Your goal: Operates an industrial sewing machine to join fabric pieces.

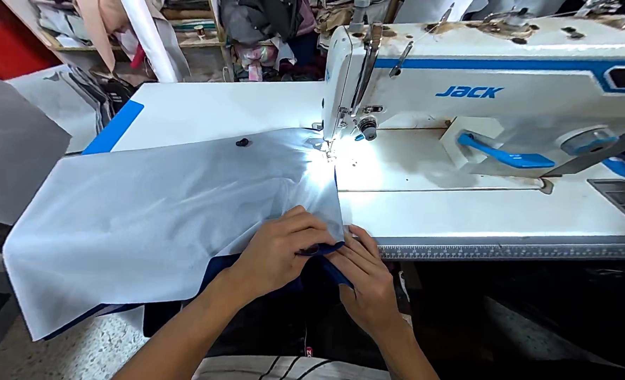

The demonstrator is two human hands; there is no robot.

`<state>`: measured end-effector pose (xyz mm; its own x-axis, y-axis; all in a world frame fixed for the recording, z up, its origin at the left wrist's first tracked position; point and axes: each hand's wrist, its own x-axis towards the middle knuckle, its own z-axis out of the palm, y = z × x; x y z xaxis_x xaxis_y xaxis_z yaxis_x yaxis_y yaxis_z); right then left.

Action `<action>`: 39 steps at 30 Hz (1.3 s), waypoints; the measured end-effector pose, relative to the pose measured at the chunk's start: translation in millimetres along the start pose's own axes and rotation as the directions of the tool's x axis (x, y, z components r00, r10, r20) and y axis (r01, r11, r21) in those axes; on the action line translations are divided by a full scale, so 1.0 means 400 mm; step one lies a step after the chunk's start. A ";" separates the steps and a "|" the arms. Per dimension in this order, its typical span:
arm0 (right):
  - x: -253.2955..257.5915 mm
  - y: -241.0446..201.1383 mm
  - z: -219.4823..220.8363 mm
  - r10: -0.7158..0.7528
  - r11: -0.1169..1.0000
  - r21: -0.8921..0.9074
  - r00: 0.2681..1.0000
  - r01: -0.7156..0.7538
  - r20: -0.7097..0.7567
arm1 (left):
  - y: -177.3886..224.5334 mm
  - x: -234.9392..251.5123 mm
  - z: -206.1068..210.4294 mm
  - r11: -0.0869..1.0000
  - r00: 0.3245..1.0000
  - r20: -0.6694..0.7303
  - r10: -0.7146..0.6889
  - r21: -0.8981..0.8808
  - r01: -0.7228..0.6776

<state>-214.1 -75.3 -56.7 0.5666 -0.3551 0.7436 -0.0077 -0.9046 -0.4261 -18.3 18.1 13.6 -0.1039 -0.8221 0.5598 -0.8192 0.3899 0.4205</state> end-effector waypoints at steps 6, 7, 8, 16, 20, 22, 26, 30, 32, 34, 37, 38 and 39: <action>0.009 -0.004 0.001 -0.019 0.999 0.035 1.000 0.019 -0.002 | 0.005 0.015 -0.027 0.952 0.958 -0.020 -0.285 0.108 0.285; 0.011 -0.003 0.001 -0.022 0.999 0.038 1.000 0.022 -0.004 | 0.008 0.019 -0.029 0.926 0.936 -0.047 -0.349 0.139 0.352; 0.011 -0.003 0.003 -0.024 0.999 0.039 1.000 0.025 -0.009 | 0.008 0.019 -0.031 0.916 0.928 -0.073 -0.366 0.146 0.373; 0.011 -0.009 0.014 -0.021 1.000 -0.008 0.998 0.021 -0.067 | -0.028 -0.007 -0.022 0.997 1.000 0.018 0.011 0.071 -0.013; 0.009 -0.015 0.022 -0.005 1.000 -0.013 0.996 0.004 -0.083 | -0.050 0.000 -0.027 0.998 0.997 0.059 0.047 0.042 -0.049; 0.009 -0.017 0.028 0.003 1.000 -0.020 0.996 -0.004 -0.091 | -0.060 0.006 -0.031 0.998 0.996 0.073 0.056 0.025 -0.058; 0.013 -0.028 0.041 0.032 0.998 -0.052 0.993 -0.039 -0.114 | -0.072 0.010 -0.035 0.997 0.993 0.080 0.082 0.000 -0.083; 0.018 -0.035 0.044 0.051 0.994 -0.093 0.993 -0.061 -0.107 | -0.072 0.017 -0.040 0.995 0.992 0.078 0.098 -0.016 -0.097; 0.020 -0.034 0.045 0.054 0.992 -0.108 0.993 -0.066 -0.106 | -0.072 0.019 -0.038 0.995 0.992 0.080 0.099 -0.009 -0.098; 0.021 -0.032 0.046 0.054 0.990 -0.125 0.992 -0.069 -0.113 | -0.071 0.022 -0.037 0.993 0.990 0.088 0.113 0.003 -0.114; 0.019 -0.030 0.048 0.063 0.984 -0.157 0.991 -0.081 -0.117 | -0.068 0.033 -0.037 0.987 0.981 0.108 0.160 -0.003 -0.161; 0.021 -0.030 0.047 0.066 0.982 -0.167 0.991 -0.085 -0.116 | -0.068 0.037 -0.036 0.984 0.978 0.111 0.177 -0.010 -0.177; 0.023 -0.031 0.045 0.069 0.981 -0.175 0.991 -0.088 -0.114 | -0.070 0.040 -0.036 0.983 0.976 0.116 0.186 -0.008 -0.186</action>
<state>-193.9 -63.0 -54.0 0.4674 -0.4411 0.7661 -0.2014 -0.8970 -0.3935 11.0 0.0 21.1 -0.3192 -0.7780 0.5412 -0.7808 0.5395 0.3151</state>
